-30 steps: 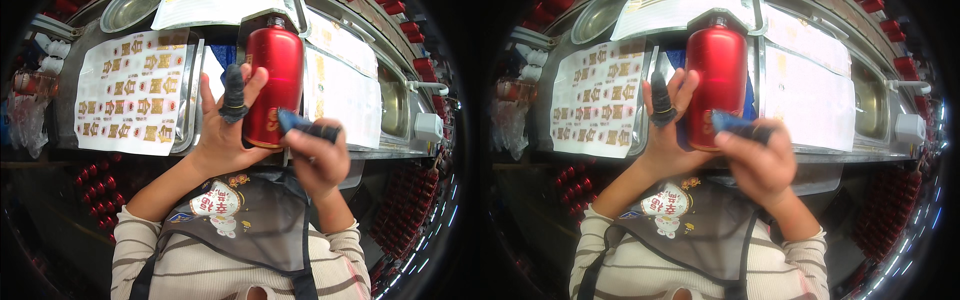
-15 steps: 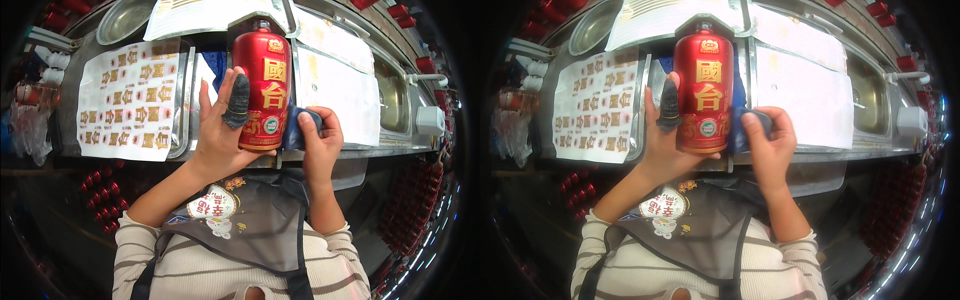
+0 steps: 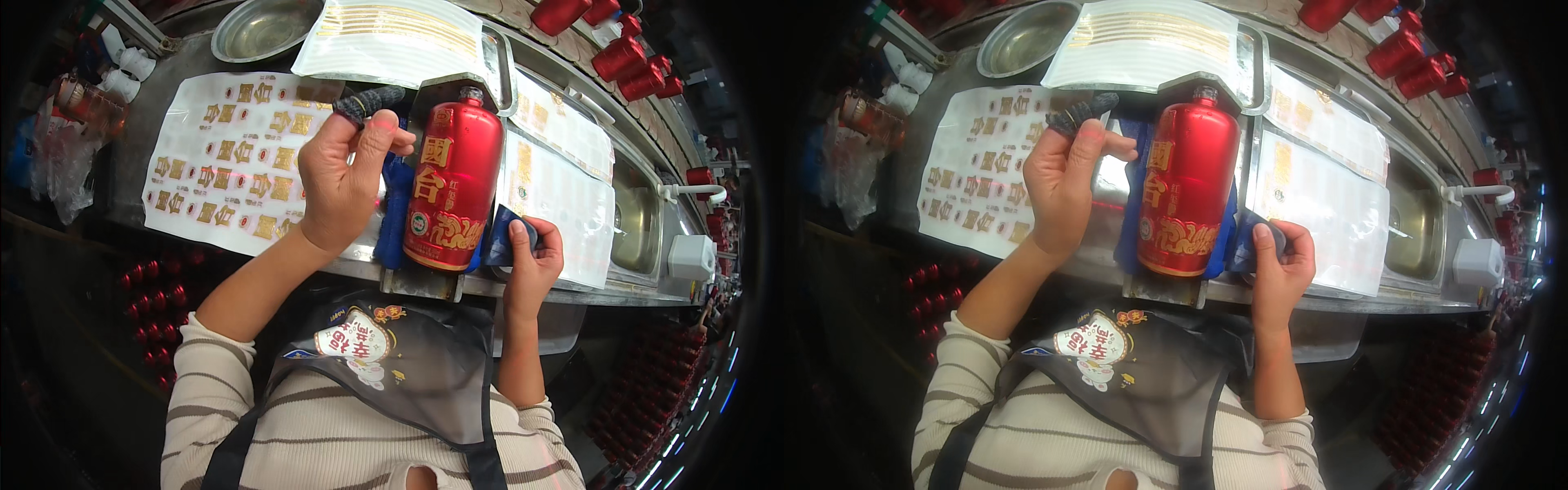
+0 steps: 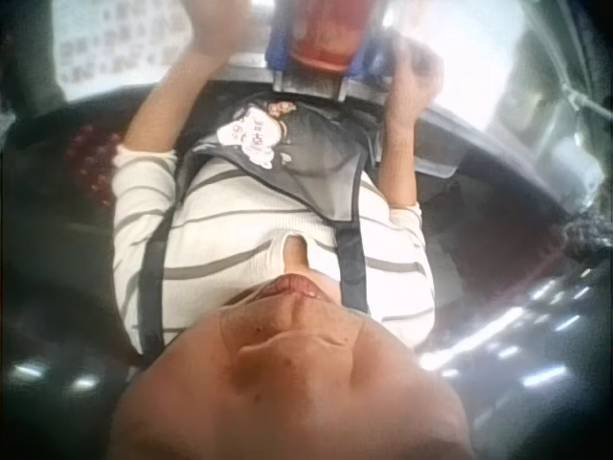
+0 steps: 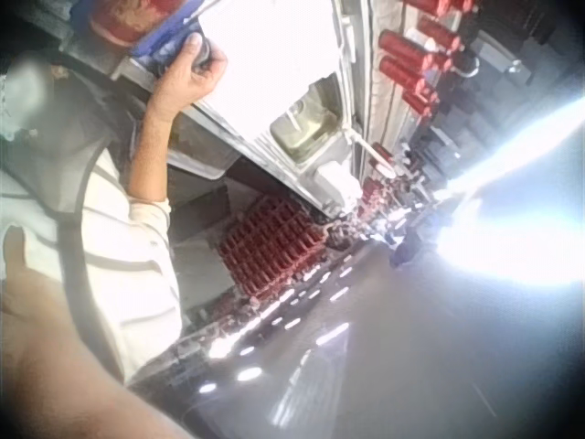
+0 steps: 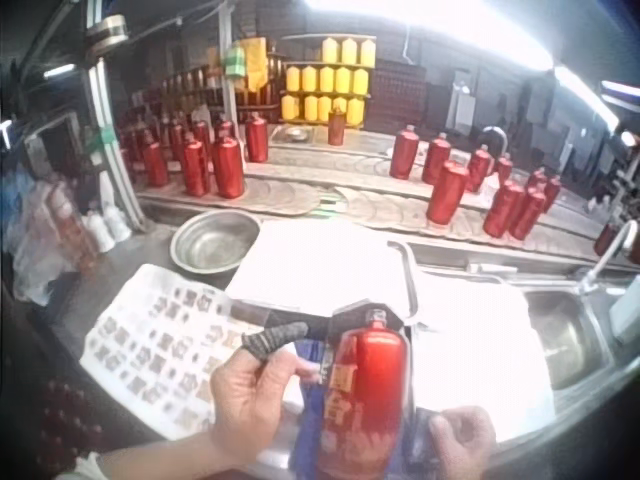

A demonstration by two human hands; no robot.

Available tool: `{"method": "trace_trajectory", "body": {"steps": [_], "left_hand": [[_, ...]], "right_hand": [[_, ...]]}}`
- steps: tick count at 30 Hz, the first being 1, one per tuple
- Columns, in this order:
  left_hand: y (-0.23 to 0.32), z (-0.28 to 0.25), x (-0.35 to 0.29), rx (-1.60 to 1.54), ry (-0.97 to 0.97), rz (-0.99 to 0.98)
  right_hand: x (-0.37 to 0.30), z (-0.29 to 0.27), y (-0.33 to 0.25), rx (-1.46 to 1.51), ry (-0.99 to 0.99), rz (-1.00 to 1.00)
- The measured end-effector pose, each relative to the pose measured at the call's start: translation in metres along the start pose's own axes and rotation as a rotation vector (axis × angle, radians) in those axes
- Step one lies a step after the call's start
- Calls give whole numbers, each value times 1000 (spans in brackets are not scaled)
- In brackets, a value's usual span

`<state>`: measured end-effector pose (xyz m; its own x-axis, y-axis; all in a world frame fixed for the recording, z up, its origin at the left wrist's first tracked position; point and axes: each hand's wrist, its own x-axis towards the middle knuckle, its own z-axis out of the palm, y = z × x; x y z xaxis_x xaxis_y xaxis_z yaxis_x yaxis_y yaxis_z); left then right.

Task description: The person applies gold stickers to red cylindrical bottles. They peel stickers from a sheet, align them on the bottle surface, and smooth them with a blue cloth. The person repeats this process for multiple bottles, placing finished ones on a nearby rack.

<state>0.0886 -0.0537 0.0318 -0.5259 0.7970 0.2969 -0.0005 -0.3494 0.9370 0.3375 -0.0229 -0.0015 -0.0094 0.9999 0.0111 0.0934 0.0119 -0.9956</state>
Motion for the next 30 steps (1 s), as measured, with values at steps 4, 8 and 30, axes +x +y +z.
{"method": "trace_trajectory", "body": {"steps": [4, 8, 30], "left_hand": [[0, -14, -27, 412, -131, 86], [-3, -30, -69, 665, -417, 452], [-16, 23, 57, 521, 136, 476]], "right_hand": [[-18, 13, -32, 6, 10, -180], [-16, 17, -38, 179, -114, 46], [-36, -4, -13, -320, -71, -258]]}}
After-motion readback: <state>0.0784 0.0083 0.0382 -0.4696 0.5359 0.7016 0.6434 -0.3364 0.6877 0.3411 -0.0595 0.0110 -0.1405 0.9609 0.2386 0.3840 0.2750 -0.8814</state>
